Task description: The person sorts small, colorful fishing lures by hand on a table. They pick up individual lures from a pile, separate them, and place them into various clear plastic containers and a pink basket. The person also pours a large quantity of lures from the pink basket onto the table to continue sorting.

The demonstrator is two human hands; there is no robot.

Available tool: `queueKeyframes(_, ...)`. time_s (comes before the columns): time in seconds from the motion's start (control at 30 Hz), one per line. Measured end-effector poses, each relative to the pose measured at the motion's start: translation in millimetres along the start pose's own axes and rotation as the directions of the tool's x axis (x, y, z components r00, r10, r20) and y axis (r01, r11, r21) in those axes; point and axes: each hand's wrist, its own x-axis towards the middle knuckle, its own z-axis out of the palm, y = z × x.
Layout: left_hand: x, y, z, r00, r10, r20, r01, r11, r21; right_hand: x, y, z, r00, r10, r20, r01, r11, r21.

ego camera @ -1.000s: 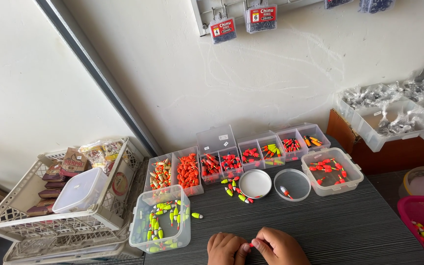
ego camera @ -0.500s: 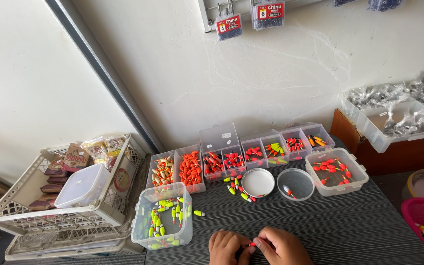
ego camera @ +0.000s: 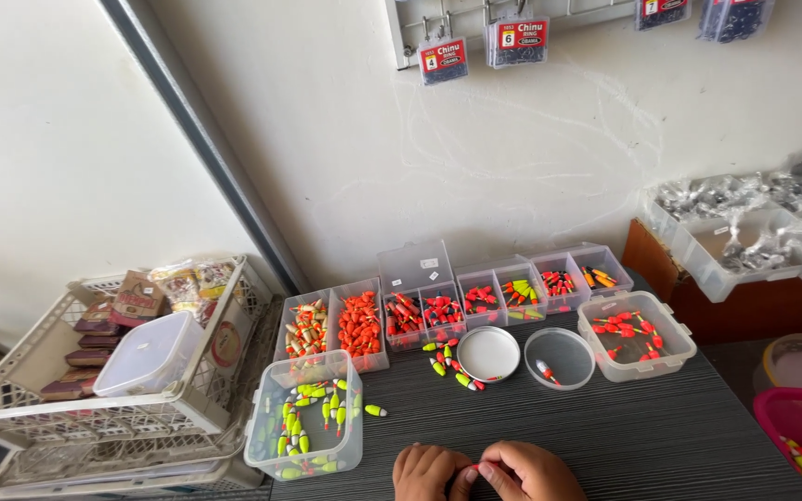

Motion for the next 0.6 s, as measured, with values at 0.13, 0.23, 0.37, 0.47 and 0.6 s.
queueKeyframes(0.13, 11.3, 21.3, 1.4, 0.976, -0.213, -0.048, 0.208, 0.974, -0.087, 13.7, -6.1, -25.9, 0.986, 0.151, 0.077, -0.153, 0.988, 0.032)
queueKeyframes(0.23, 8.8, -1.8, 36.5, 0.923, -0.276, -0.267, 0.267, 0.961, -0.072, 44.5, -29.8, -75.7, 0.989, 0.053, -0.139, -0.084, 0.97, -0.227)
queueKeyframes(0.37, 8.8, -3.9, 29.4, 0.96, -0.233, -0.157, 0.232, 0.972, -0.027, 111.8, -39.5, -137.9, 0.918, 0.245, -0.311, -0.377, 0.782, -0.497)
queueKeyframes(0.47, 6.7, 2.9, 13.2, 0.966, -0.244, -0.086, 0.241, 0.97, -0.038, 158.7, 15.5, -145.8, 0.909, 0.042, -0.415, -0.343, 0.64, -0.687)
queueKeyframes(0.6, 1.8, -2.3, 17.8, 0.964, -0.234, -0.123, 0.226, 0.971, -0.079, 173.8, 8.0, -110.7, 0.887, -0.311, -0.341, -0.131, 0.537, -0.833)
